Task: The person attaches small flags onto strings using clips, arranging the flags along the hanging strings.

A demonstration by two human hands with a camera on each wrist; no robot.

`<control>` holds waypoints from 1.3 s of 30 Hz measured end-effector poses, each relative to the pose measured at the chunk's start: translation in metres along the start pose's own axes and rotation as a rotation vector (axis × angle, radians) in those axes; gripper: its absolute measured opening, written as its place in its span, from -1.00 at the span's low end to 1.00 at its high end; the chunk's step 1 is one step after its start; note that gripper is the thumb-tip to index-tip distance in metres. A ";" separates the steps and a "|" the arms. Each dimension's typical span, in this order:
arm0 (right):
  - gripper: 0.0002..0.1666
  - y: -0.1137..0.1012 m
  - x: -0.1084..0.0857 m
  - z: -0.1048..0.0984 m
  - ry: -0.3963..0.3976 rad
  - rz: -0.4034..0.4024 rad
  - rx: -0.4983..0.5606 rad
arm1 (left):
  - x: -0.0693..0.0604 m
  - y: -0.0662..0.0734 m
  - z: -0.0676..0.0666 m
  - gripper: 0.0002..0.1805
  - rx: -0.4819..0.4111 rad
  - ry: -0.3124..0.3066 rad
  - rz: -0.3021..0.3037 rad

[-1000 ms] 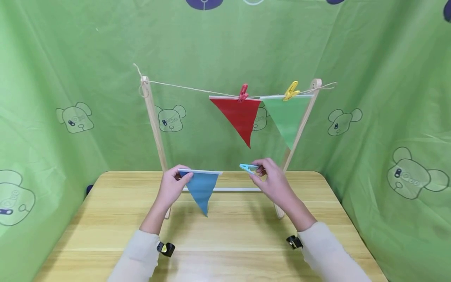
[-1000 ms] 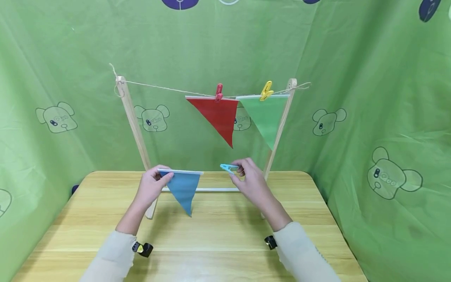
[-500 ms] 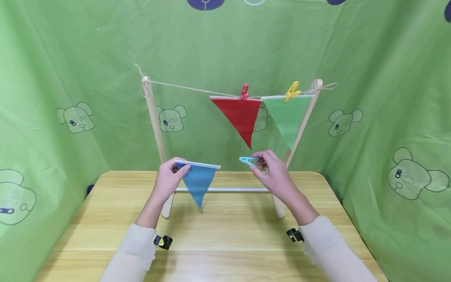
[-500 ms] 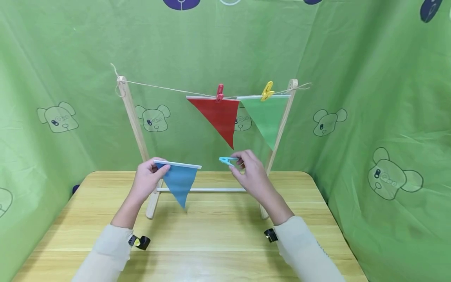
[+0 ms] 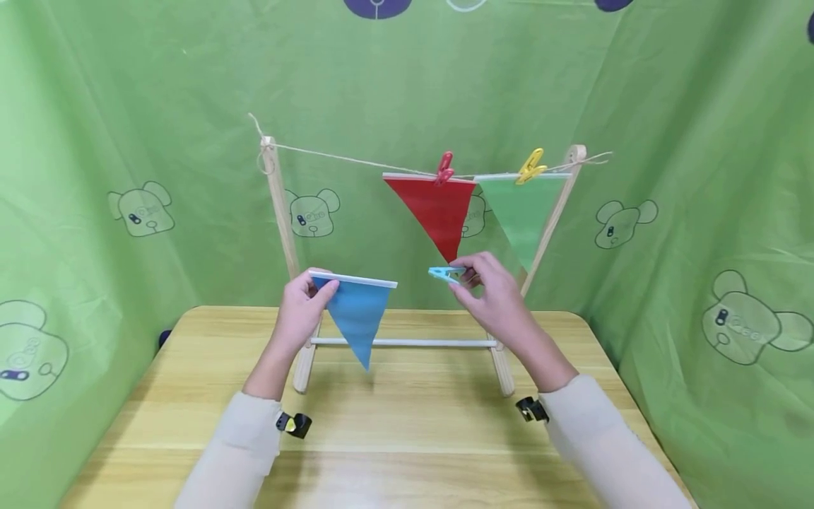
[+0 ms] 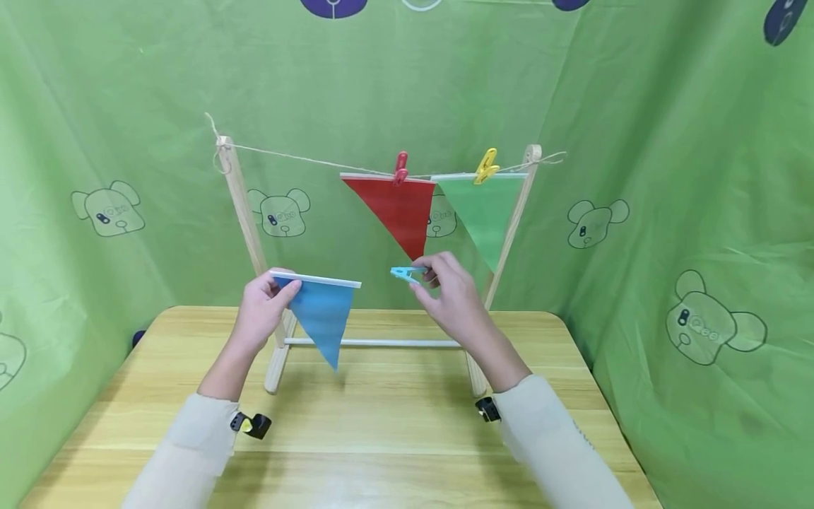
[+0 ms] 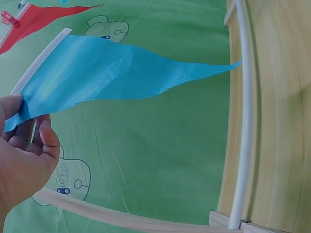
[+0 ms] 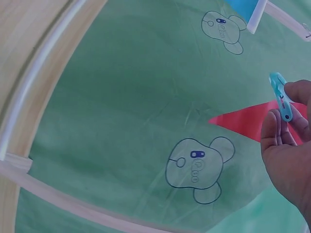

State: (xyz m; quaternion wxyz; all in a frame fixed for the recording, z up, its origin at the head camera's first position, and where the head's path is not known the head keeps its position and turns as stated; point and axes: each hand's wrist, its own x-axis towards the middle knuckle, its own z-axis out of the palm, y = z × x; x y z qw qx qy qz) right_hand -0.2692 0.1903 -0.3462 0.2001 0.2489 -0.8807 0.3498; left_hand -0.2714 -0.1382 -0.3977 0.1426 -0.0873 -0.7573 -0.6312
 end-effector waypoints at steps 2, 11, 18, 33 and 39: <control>-0.61 -0.003 0.004 -0.002 0.004 -0.010 -0.007 | 0.002 0.002 -0.001 -0.75 0.001 0.012 0.002; -0.58 -0.012 0.014 -0.012 0.005 -0.031 -0.044 | 0.011 0.006 -0.002 -0.73 -0.004 0.020 -0.010; -0.57 -0.019 0.023 -0.016 0.028 -0.041 -0.050 | 0.017 0.010 -0.002 -0.72 -0.035 0.029 0.003; -0.58 -0.050 0.047 -0.028 0.087 -0.153 0.033 | 0.026 0.030 -0.012 -0.72 -0.062 0.051 0.031; -0.61 -0.066 0.057 -0.033 0.126 -0.223 0.045 | 0.033 0.041 -0.016 -0.72 -0.091 0.067 0.058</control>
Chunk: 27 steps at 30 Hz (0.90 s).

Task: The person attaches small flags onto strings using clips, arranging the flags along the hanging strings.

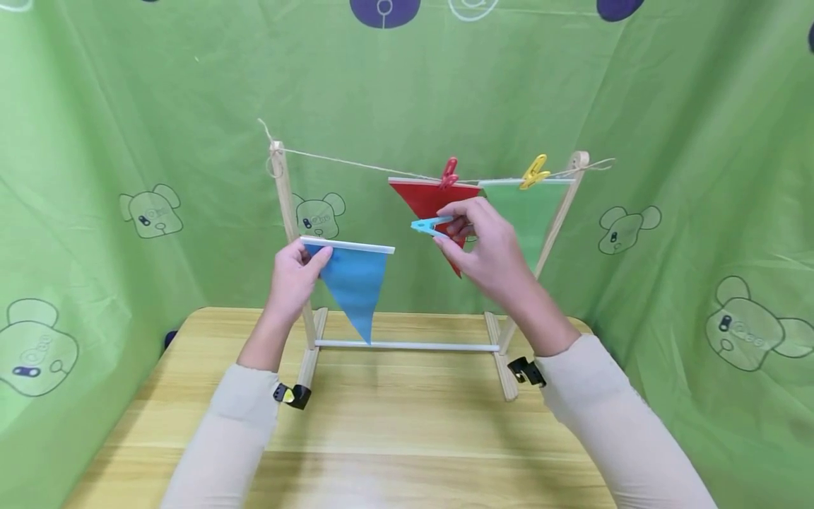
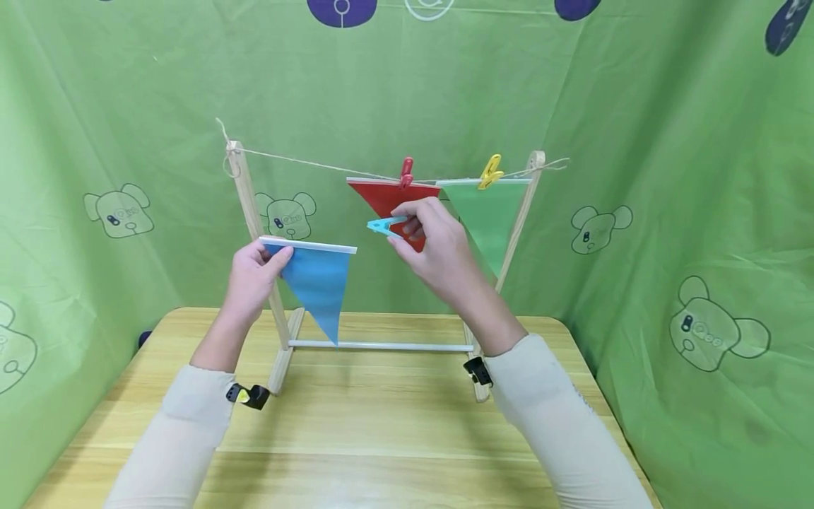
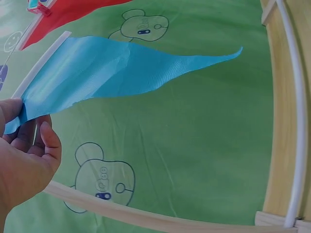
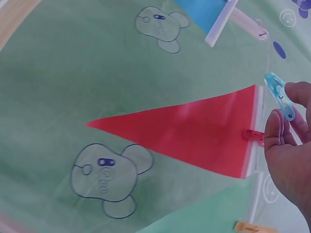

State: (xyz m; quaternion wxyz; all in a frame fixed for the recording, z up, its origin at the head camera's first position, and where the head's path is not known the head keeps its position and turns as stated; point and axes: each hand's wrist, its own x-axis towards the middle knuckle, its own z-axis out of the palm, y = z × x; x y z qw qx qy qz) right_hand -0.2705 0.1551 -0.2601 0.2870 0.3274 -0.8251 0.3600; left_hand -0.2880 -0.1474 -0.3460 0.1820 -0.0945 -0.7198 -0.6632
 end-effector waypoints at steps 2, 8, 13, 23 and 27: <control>-0.61 -0.005 0.004 -0.001 0.010 -0.018 -0.001 | 0.002 0.004 0.000 -0.72 -0.001 -0.001 0.005; -0.61 -0.014 0.015 -0.005 0.020 -0.053 -0.004 | 0.007 0.013 0.000 -0.71 -0.006 0.001 0.008; -0.59 -0.019 0.024 -0.006 0.018 -0.057 0.020 | 0.012 0.020 -0.003 -0.71 -0.005 -0.001 0.012; -0.63 -0.026 0.042 -0.011 0.001 -0.031 -0.006 | 0.021 0.030 -0.004 -0.72 -0.014 -0.011 -0.003; -0.64 -0.028 0.048 -0.015 -0.008 -0.032 -0.010 | 0.024 0.032 -0.003 -0.70 -0.021 -0.016 0.004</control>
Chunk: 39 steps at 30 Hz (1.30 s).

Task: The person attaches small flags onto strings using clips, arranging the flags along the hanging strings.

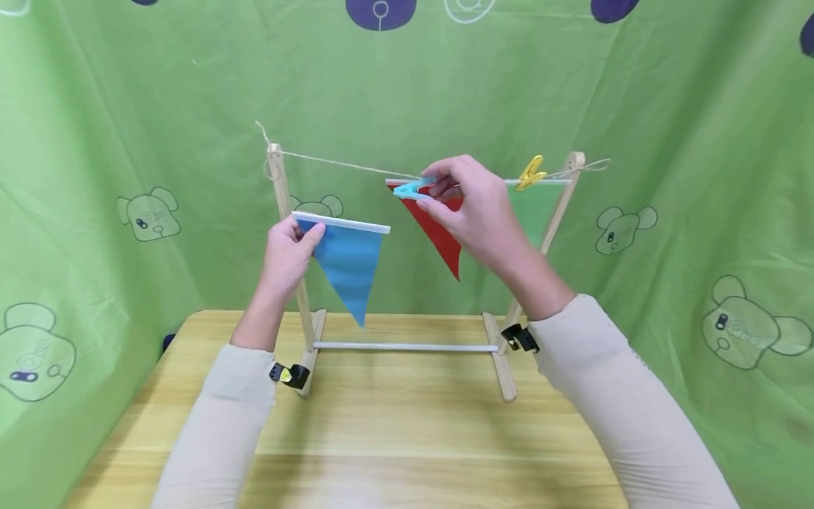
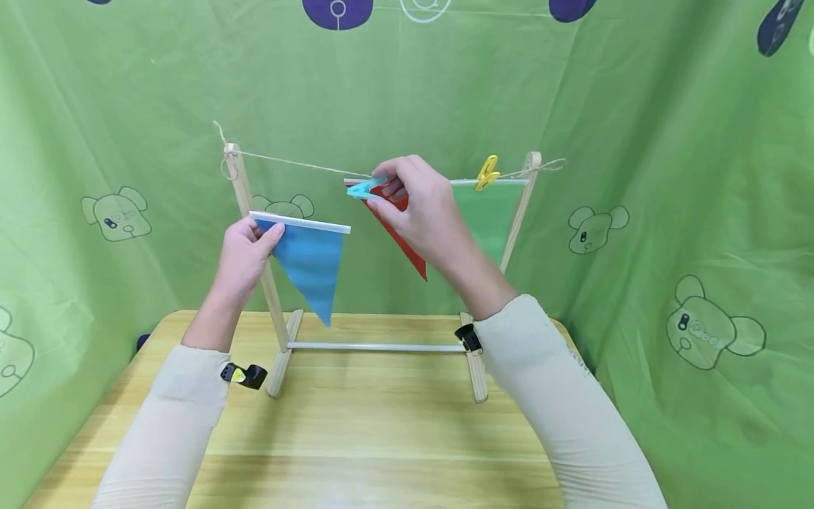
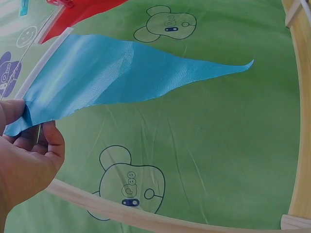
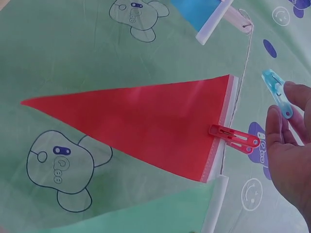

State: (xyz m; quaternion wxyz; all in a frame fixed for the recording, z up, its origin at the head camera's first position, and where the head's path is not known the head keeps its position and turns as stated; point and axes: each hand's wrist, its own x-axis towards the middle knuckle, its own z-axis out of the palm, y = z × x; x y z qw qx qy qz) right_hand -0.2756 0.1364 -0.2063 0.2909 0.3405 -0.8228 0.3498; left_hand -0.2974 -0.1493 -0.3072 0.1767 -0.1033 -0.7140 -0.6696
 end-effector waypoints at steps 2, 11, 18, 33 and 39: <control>-0.64 0.000 0.004 -0.003 0.001 -0.003 0.000 | 0.002 0.001 0.001 -0.70 -0.008 -0.001 0.008; -0.64 -0.002 0.022 -0.012 -0.002 -0.012 -0.069 | 0.012 0.011 0.007 -0.76 -0.053 0.014 0.016; -0.64 -0.007 0.040 -0.015 -0.061 0.013 -0.143 | 0.021 0.014 0.012 -0.73 -0.060 0.025 0.009; -0.65 -0.008 0.069 -0.012 -0.169 0.044 -0.194 | 0.033 0.022 0.019 -0.90 -0.142 0.092 0.017; -0.66 -0.011 0.081 -0.006 -0.223 0.066 -0.191 | 0.037 0.024 0.021 -0.82 -0.165 0.148 0.031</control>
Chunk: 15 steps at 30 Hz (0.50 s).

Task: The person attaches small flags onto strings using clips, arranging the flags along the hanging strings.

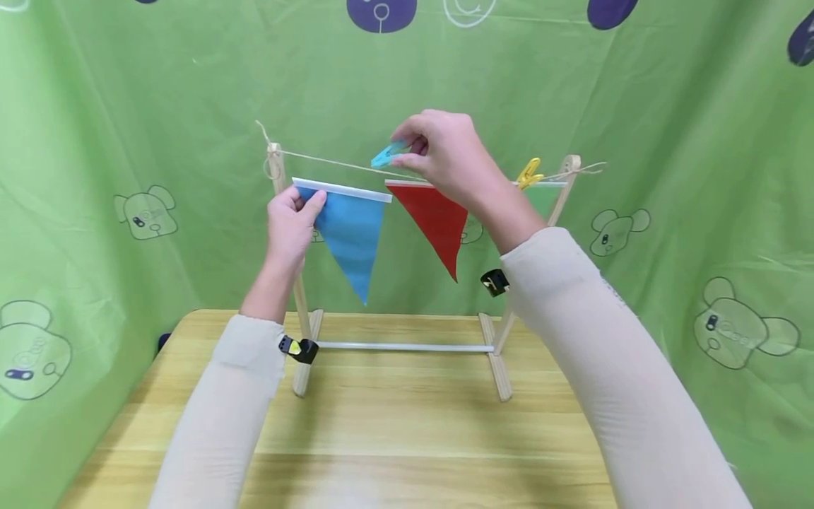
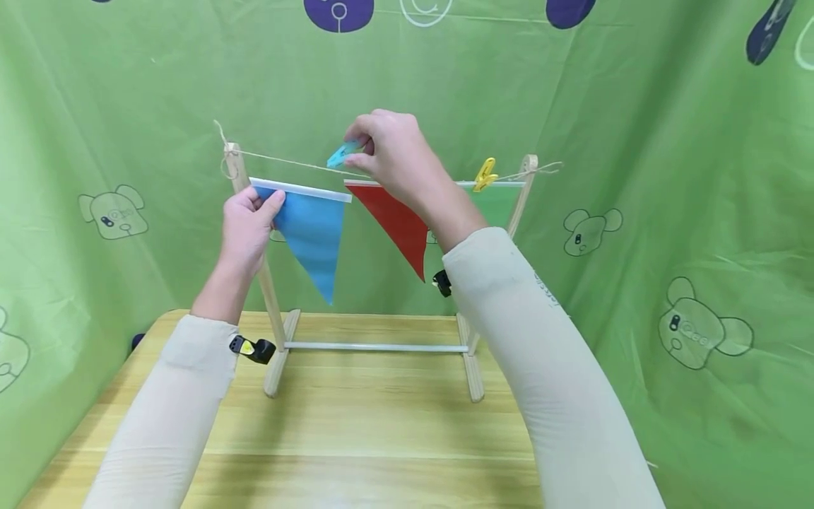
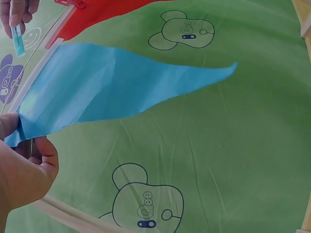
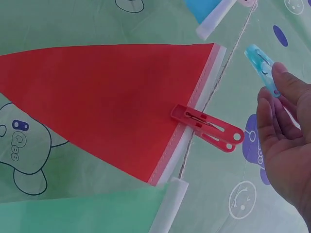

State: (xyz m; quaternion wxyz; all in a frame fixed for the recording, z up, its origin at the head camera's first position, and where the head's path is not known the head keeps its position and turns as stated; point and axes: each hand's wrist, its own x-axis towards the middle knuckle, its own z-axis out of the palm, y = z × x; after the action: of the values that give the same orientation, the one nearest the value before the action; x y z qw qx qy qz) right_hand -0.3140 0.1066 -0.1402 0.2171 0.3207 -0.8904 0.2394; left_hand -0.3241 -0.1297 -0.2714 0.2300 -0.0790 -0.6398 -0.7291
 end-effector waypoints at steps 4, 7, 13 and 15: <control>-0.67 -0.002 0.005 0.003 -0.027 0.011 -0.005 | 0.001 0.002 0.001 -0.84 -0.025 0.012 -0.007; -0.68 -0.002 0.007 0.005 -0.032 0.016 -0.016 | 0.002 0.003 0.001 -0.86 -0.026 0.015 -0.024; -0.69 -0.006 0.015 0.001 -0.029 0.025 -0.042 | 0.006 0.008 0.006 -0.79 -0.008 0.019 -0.066; -0.68 -0.008 0.017 0.000 -0.039 0.025 -0.060 | 0.008 0.010 0.008 -0.77 -0.016 0.020 -0.070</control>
State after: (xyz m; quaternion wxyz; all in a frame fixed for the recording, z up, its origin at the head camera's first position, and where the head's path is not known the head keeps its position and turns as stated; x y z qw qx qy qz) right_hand -0.3204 0.0931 -0.1285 0.2060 0.3074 -0.9052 0.2090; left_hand -0.3280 -0.1246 -0.2578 0.2101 -0.0511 -0.6339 -0.7426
